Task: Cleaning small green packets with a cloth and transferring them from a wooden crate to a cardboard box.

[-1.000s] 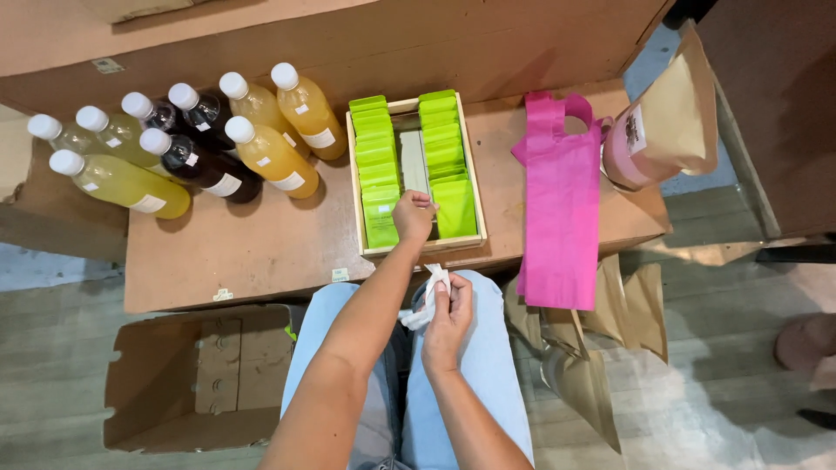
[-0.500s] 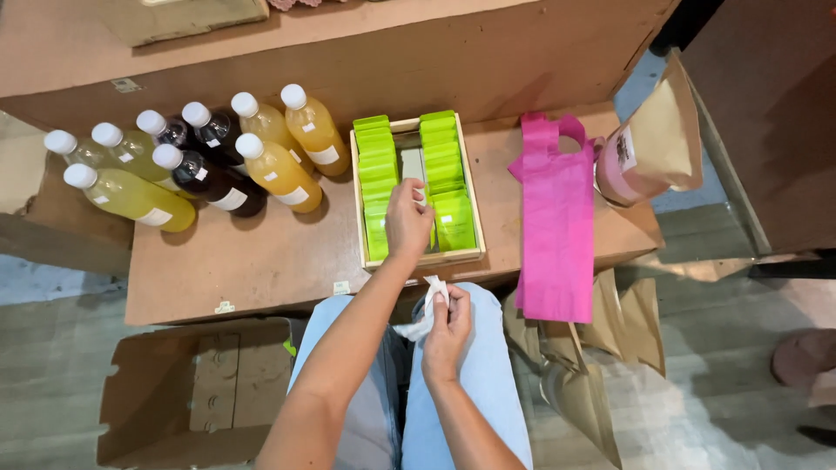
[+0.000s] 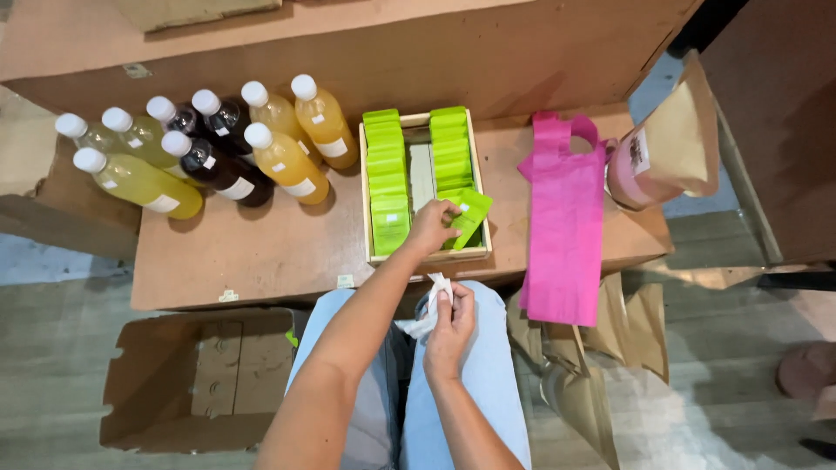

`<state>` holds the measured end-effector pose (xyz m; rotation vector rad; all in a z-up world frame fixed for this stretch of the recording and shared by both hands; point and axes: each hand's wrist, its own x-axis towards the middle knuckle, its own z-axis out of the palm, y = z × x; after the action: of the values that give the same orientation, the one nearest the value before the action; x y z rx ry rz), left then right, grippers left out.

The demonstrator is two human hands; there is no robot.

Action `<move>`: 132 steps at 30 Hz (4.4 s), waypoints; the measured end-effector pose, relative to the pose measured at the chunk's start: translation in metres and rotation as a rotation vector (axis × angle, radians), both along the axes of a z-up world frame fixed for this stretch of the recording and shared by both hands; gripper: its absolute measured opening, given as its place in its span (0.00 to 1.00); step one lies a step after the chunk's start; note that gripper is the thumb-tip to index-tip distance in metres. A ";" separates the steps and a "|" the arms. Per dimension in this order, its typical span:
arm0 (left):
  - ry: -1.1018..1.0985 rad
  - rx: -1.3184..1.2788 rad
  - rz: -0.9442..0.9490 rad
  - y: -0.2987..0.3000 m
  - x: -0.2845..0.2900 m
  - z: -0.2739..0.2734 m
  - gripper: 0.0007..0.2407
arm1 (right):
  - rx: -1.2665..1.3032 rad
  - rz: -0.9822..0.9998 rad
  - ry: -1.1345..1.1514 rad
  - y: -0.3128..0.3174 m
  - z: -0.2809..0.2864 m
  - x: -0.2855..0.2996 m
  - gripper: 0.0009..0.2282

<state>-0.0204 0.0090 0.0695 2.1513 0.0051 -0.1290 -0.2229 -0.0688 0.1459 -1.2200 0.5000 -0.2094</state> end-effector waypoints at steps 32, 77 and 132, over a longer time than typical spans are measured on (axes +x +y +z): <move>0.311 -0.320 0.249 0.019 -0.044 0.051 0.24 | 0.393 0.045 0.039 -0.010 -0.011 0.014 0.10; 0.785 -0.681 1.810 0.354 -0.406 -0.234 0.21 | -0.096 0.824 0.295 0.227 -0.023 -0.028 0.16; 0.139 -1.516 0.753 0.162 -0.320 0.004 0.19 | -0.778 0.961 -0.640 0.128 0.041 -0.055 0.18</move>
<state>-0.3405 0.1715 0.0732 0.5333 0.5913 0.1383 -0.2782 0.0593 0.1872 -1.8997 -0.8148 0.0560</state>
